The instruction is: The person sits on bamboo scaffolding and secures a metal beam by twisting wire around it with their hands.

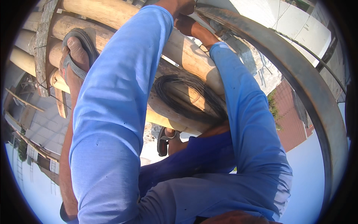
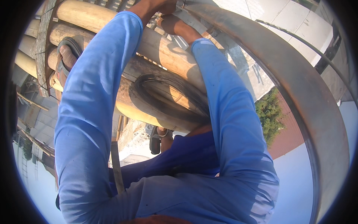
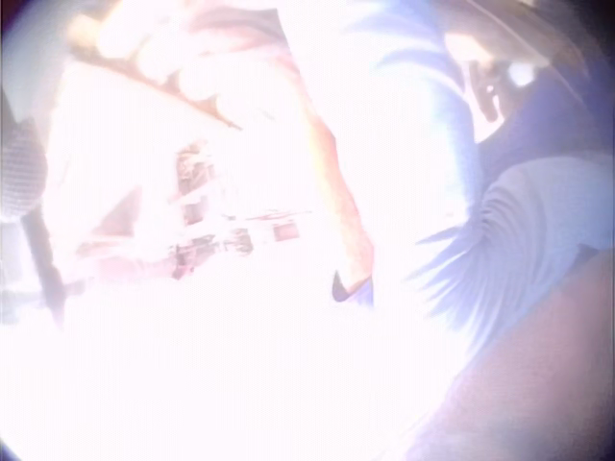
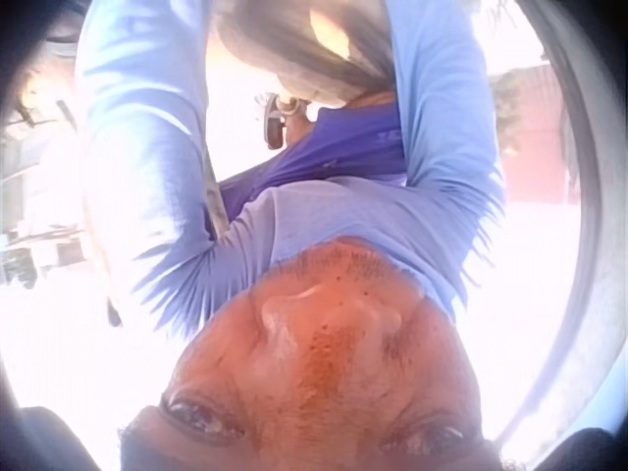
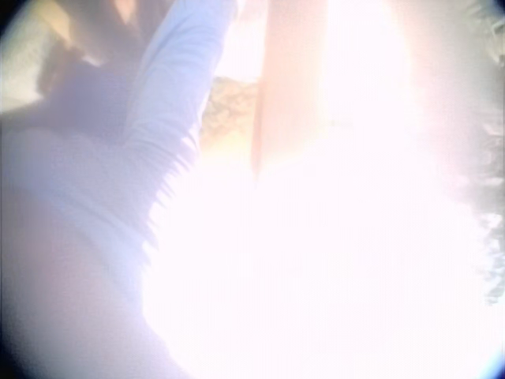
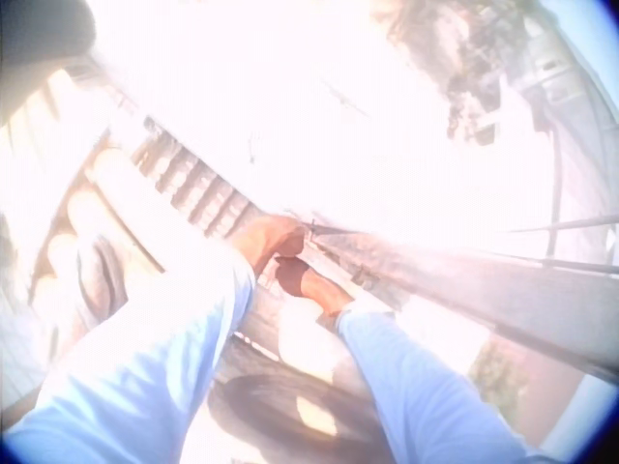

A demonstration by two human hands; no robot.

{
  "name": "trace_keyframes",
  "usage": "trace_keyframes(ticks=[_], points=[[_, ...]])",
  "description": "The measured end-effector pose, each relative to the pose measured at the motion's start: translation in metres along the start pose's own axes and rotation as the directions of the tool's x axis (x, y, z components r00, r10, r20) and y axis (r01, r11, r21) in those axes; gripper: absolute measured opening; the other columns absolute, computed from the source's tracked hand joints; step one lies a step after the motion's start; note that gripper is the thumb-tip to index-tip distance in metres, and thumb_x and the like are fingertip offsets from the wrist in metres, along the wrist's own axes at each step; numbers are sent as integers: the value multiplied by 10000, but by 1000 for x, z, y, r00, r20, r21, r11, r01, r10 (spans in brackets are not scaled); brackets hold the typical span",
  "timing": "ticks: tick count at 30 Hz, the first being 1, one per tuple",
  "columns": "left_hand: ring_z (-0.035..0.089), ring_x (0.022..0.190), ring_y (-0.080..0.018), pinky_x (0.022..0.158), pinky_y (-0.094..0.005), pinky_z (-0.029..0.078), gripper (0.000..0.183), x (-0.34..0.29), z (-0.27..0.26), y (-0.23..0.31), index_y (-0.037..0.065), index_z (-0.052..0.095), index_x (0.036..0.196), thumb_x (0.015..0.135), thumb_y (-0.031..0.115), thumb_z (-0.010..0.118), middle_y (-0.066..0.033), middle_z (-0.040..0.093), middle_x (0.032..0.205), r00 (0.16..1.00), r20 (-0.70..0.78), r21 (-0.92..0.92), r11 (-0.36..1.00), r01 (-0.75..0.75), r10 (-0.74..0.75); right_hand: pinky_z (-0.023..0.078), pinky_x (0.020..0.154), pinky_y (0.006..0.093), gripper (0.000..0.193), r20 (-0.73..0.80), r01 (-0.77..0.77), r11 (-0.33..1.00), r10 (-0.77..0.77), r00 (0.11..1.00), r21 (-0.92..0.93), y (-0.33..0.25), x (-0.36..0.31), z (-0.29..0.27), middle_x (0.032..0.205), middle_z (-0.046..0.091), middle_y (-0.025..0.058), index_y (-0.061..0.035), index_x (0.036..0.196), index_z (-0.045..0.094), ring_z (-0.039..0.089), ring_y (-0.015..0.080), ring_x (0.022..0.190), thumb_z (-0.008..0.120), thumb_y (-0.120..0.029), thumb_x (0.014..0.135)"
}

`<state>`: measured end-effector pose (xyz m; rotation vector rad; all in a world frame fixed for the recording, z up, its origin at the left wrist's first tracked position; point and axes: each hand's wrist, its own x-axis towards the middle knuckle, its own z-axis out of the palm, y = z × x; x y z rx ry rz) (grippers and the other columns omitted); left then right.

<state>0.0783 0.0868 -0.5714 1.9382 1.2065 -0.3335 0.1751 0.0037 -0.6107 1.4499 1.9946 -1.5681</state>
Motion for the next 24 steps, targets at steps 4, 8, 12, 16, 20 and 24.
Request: trace_keyframes(ticks=[4,8,12,16,20,24], points=[[597,822,-298,707,-394,472,205,5,-11,-5,45,647,845,802,146,474,-164,625,857,999,-29,-48,998,39,-40,460,652,342,297,-46,-125,966,139,989,227,-12,-2,-24,899,616,86,-42,988,570,600,173,845,437,-288,887],[588,786,-289,679,-393,465,197,3,-17,-12,47,634,829,811,149,467,-155,614,823,993,-66,-117,989,88,-97,451,653,319,285,-153,-70,675,265,952,735,-23,-11,-39,904,599,38,-71,1003,542,592,148,834,433,-315,905],[579,749,-281,651,-391,457,191,4,-21,-12,49,620,812,819,153,460,-146,604,789,986,-83,-217,969,122,-142,449,664,303,311,-224,55,437,346,911,898,-33,-18,-47,963,591,37,-71,1051,520,593,157,829,447,-336,907],[569,713,-273,622,-389,450,189,0,-26,-6,52,607,796,828,156,453,-137,594,755,975,-108,-353,924,146,-195,456,680,305,309,-344,119,542,336,876,832,-5,-4,-34,973,591,64,-48,1082,521,595,183,824,454,-277,886],[560,677,-265,594,-388,443,190,5,-26,-5,54,593,779,836,160,446,-128,584,721,962,-101,-519,839,166,-252,469,666,322,313,-358,26,720,313,880,693,-12,-6,-35,993,592,96,-12,1081,528,594,201,814,402,-193,859],[551,641,-257,565,-386,436,195,6,-30,0,56,579,762,845,164,439,-119,574,687,928,-96,-695,691,197,-361,478,647,325,335,-263,-56,778,278,924,626,-6,-7,-39,1058,575,107,20,1082,535,584,194,790,370,-164,855]])
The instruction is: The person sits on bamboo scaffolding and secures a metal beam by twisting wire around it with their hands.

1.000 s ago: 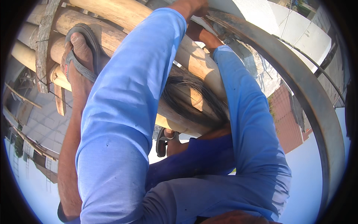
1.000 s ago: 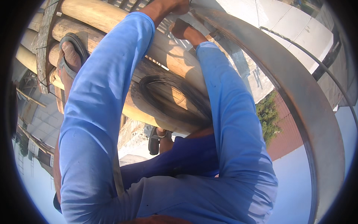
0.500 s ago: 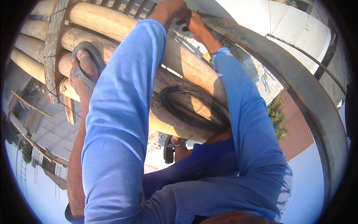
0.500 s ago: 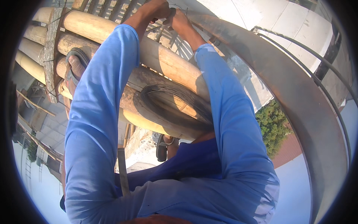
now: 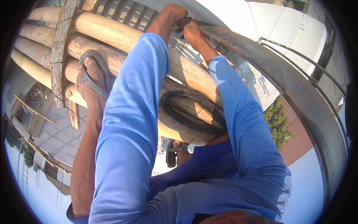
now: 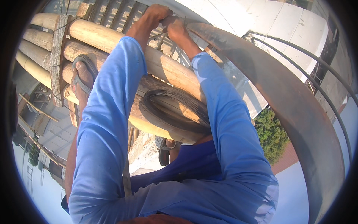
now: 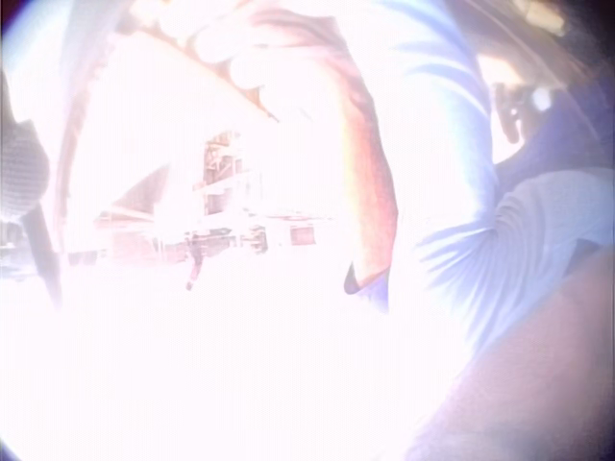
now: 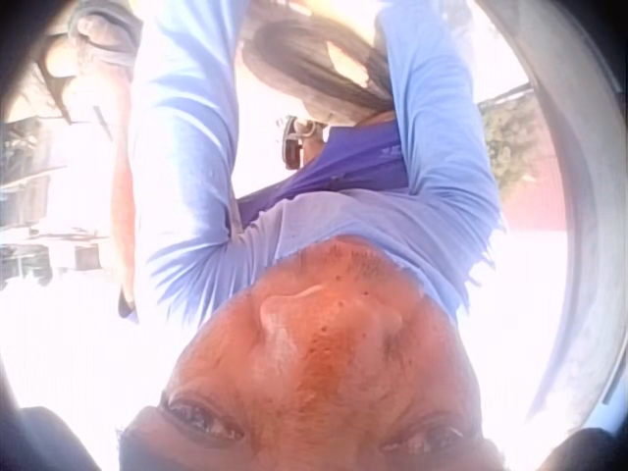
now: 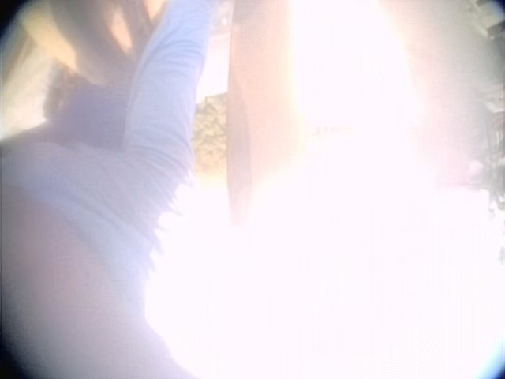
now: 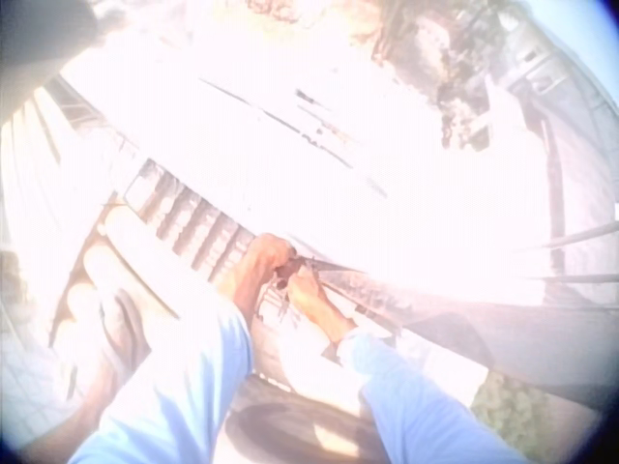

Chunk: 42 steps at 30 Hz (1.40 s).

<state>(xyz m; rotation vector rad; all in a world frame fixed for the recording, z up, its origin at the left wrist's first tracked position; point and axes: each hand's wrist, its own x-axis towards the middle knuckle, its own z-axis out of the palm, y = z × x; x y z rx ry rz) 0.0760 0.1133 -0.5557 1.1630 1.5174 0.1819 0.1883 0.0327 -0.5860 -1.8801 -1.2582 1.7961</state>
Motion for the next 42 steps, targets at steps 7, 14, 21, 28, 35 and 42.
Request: trace_keyframes(ticks=[7,14,21,28,35,42], points=[[535,578,-242,516,-384,423,211,1,-25,-9,60,556,733,860,170,427,-103,556,628,939,-18,-702,673,233,-344,475,651,327,420,-55,64,996,-60,997,69,-21,-12,12,1095,552,133,0,1241,436,577,177,804,378,-246,905],[402,455,-179,444,-331,365,222,-37,-59,16,93,434,749,924,215,371,-40,411,546,957,-141,-990,35,-137,-255,477,734,332,490,-187,8,990,-35,982,-142,15,-11,-2,1174,518,197,-5,1308,371,577,222,963,393,-273,898],[380,438,-151,392,-323,339,214,-35,-97,-12,85,476,773,930,210,399,-30,451,591,911,-262,-870,487,-80,-319,323,1007,405,466,-160,64,962,-109,981,-266,-14,-31,4,1255,464,263,15,1247,429,423,377,1203,418,-255,868],[400,445,-182,427,-342,359,83,-39,-105,8,36,500,752,766,108,539,-58,421,560,840,-270,-878,478,-15,-470,374,901,422,332,-158,104,947,-158,975,-303,-18,-32,-3,1084,542,253,3,1037,535,507,377,1039,418,-252,859],[432,448,-167,411,-310,356,82,-55,-111,15,38,486,734,788,95,511,-47,428,561,864,-249,-893,448,-30,-438,387,846,404,329,-209,3,960,-64,976,-279,-15,-28,0,1013,558,238,20,918,572,528,357,961,415,-259,841],[464,469,-202,453,-346,404,140,-85,-167,14,12,487,735,828,115,472,-93,486,569,876,-399,-887,355,-295,-270,388,839,391,336,-203,8,990,-37,979,-143,1,-19,2,990,563,222,13,921,575,536,326,945,409,-268,840]])
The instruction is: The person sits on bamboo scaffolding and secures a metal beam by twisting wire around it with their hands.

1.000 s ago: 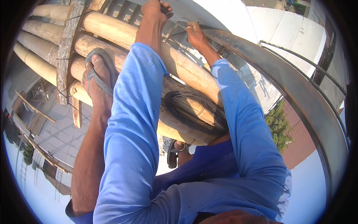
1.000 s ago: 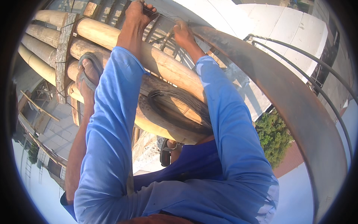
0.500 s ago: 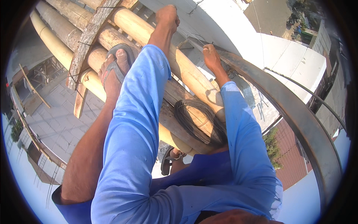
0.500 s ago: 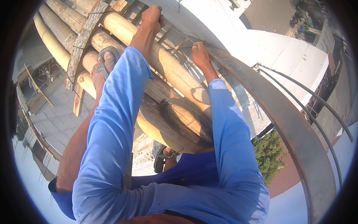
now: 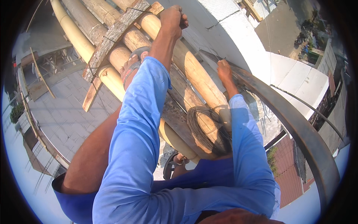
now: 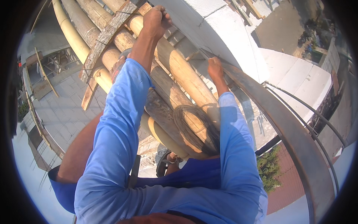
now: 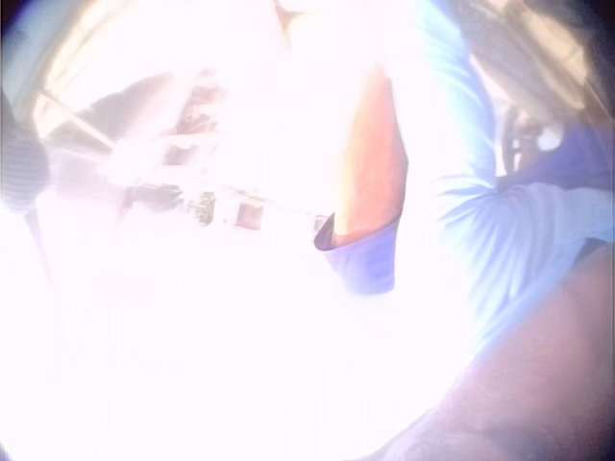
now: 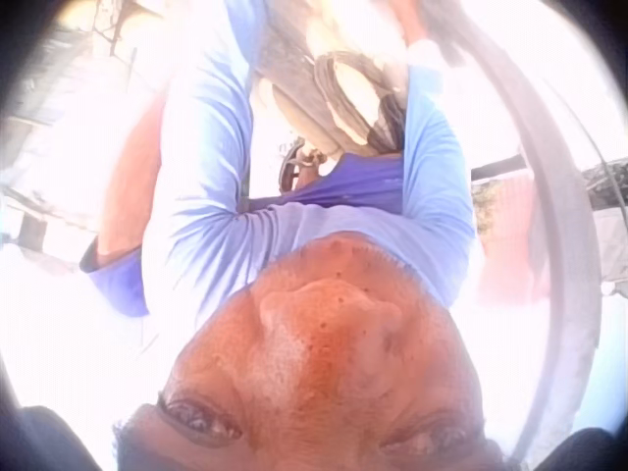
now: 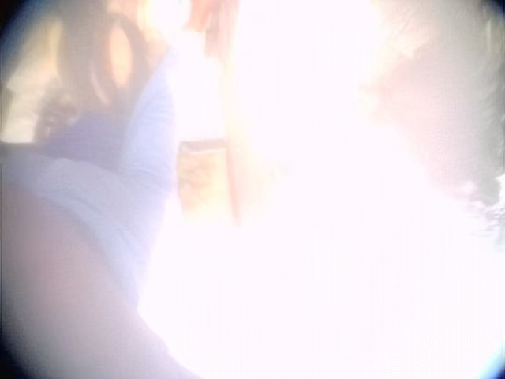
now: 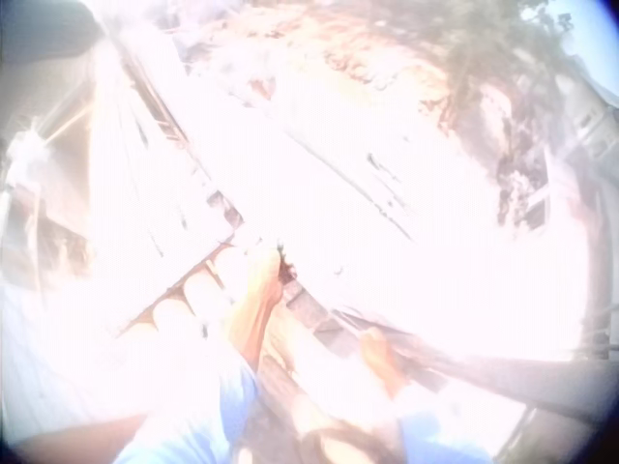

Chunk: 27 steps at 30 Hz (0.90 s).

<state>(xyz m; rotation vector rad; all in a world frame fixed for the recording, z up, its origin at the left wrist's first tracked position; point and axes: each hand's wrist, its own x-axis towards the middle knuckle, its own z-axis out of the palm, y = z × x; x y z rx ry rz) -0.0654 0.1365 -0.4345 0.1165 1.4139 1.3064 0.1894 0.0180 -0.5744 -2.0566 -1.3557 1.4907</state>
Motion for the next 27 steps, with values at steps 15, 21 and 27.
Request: trace_keyframes(ticks=[15,21,27], points=[[528,636,-219,541,-364,464,174,-28,-224,342,-44,477,871,870,85,360,-135,523,791,613,-540,223,800,-557,577,410,724,367,292,-106,90,995,-93,990,-31,-8,1,5,870,580,162,0,892,574,548,246,761,444,-250,815],[555,442,-236,421,-358,460,264,-96,-193,345,-24,598,680,804,202,539,-127,572,571,926,-279,799,-474,370,253,410,727,373,280,-52,77,996,-79,995,-48,-18,6,-1,883,571,170,5,881,551,554,243,769,438,-244,820],[605,565,-175,507,-312,495,193,-96,-89,183,-24,613,798,771,142,519,-106,599,634,915,250,851,-379,-363,-317,414,619,332,257,-42,43,999,-43,998,-9,-23,-3,-12,813,538,94,-23,803,519,538,177,737,435,-264,836]])
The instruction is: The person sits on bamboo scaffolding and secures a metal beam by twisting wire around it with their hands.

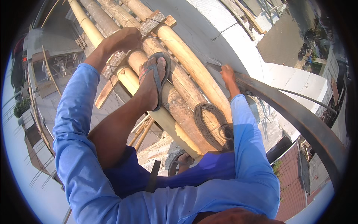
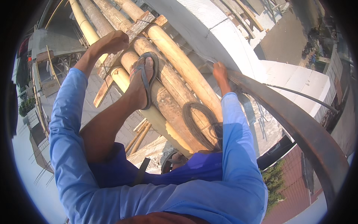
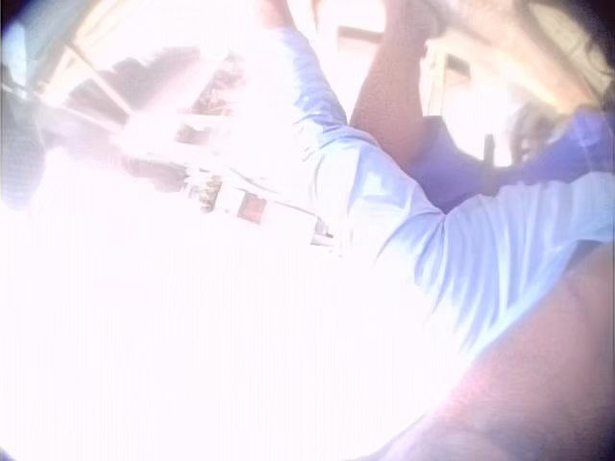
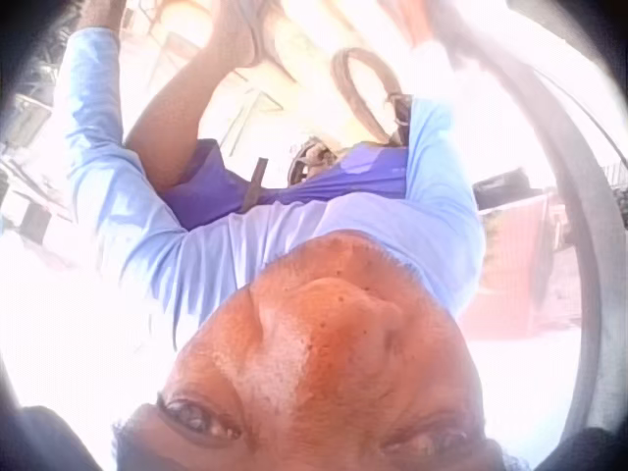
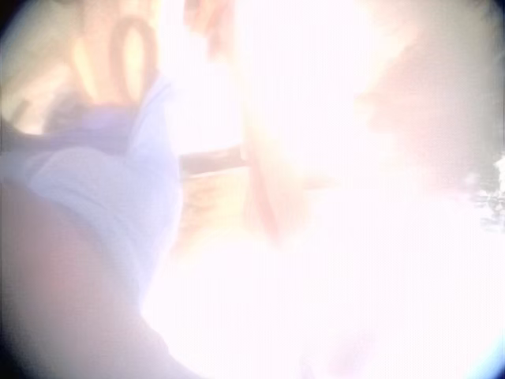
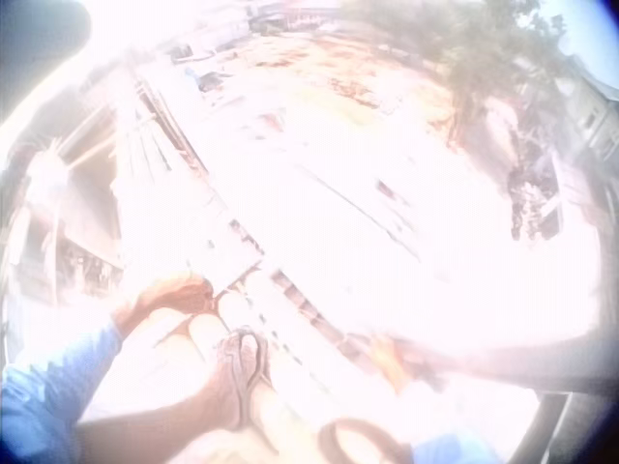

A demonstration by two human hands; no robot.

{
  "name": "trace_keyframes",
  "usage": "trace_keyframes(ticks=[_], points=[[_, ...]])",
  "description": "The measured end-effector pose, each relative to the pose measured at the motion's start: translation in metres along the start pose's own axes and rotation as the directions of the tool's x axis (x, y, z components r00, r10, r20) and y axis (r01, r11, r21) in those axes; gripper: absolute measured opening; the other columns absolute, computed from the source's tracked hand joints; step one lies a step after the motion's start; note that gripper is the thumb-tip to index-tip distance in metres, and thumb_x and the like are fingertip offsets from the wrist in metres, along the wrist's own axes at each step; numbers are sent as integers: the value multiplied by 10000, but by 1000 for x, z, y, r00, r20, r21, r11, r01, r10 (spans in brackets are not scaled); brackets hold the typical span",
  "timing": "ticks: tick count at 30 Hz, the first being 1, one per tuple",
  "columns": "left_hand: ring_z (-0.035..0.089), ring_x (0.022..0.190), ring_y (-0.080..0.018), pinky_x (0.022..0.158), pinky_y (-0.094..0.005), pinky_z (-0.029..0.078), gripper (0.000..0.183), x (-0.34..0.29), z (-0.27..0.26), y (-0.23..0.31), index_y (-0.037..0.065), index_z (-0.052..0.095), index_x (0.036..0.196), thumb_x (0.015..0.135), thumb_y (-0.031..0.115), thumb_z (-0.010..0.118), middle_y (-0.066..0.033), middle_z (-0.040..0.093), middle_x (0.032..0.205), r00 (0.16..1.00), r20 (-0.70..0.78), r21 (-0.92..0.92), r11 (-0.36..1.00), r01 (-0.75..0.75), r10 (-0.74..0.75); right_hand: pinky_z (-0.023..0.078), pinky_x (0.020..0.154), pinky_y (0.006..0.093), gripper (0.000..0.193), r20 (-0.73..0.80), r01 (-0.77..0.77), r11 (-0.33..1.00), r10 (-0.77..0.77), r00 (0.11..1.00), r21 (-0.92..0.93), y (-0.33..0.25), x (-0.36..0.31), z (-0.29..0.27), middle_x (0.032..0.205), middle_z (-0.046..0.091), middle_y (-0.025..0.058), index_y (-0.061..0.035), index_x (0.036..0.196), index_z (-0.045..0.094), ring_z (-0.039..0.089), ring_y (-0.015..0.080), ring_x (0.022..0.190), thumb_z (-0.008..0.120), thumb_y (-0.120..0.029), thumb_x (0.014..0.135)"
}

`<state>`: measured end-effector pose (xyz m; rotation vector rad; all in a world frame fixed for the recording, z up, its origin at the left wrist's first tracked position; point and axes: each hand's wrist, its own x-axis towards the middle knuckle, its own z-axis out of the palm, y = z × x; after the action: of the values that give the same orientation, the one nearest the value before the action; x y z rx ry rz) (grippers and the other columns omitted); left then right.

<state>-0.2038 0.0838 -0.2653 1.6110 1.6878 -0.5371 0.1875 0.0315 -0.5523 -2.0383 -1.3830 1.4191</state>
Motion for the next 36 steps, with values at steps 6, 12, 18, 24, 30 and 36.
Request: trace_keyframes(ticks=[6,12,18,24,30,36], points=[[568,995,-347,837,-413,461,290,86,120,123,18,589,1053,819,108,443,-201,561,1115,882,-335,-15,934,-358,332,415,586,316,238,80,-71,995,66,995,63,-32,-22,-9,838,530,75,-47,821,517,539,166,755,442,-271,843],[611,962,-317,808,-396,491,255,137,173,188,29,655,974,766,157,584,-173,627,1050,959,-152,-233,934,-270,240,424,604,308,253,145,-76,989,57,988,125,-24,-15,-11,870,540,69,-62,861,529,545,166,788,415,-287,877],[626,945,-310,793,-364,499,301,158,165,192,63,672,999,739,213,637,-146,648,1025,932,272,-212,960,-184,239,440,663,333,306,191,-140,975,106,976,174,-30,-17,-14,951,584,86,-36,955,550,558,186,859,393,-287,875],[622,967,-303,793,-368,504,265,162,169,186,72,676,995,768,183,594,-138,646,1041,991,-34,-224,966,-132,127,432,639,299,355,209,-91,991,69,976,101,-41,-23,-13,977,548,45,-75,1173,494,551,144,844,426,-277,889],[625,958,-315,787,-377,504,236,166,162,184,39,678,955,776,120,546,-171,650,1003,985,-139,-163,979,-122,99,345,978,391,598,350,167,947,-64,935,-274,-48,-42,-26,1216,502,239,9,1314,342,492,362,1131,492,-262,802],[634,870,-364,760,-405,507,243,179,175,183,16,681,868,775,139,493,-225,645,910,922,-330,-115,960,-253,204,372,956,398,472,336,144,860,33,941,-489,4,-45,-50,1149,549,256,25,1178,507,499,373,1124,496,-246,792]])
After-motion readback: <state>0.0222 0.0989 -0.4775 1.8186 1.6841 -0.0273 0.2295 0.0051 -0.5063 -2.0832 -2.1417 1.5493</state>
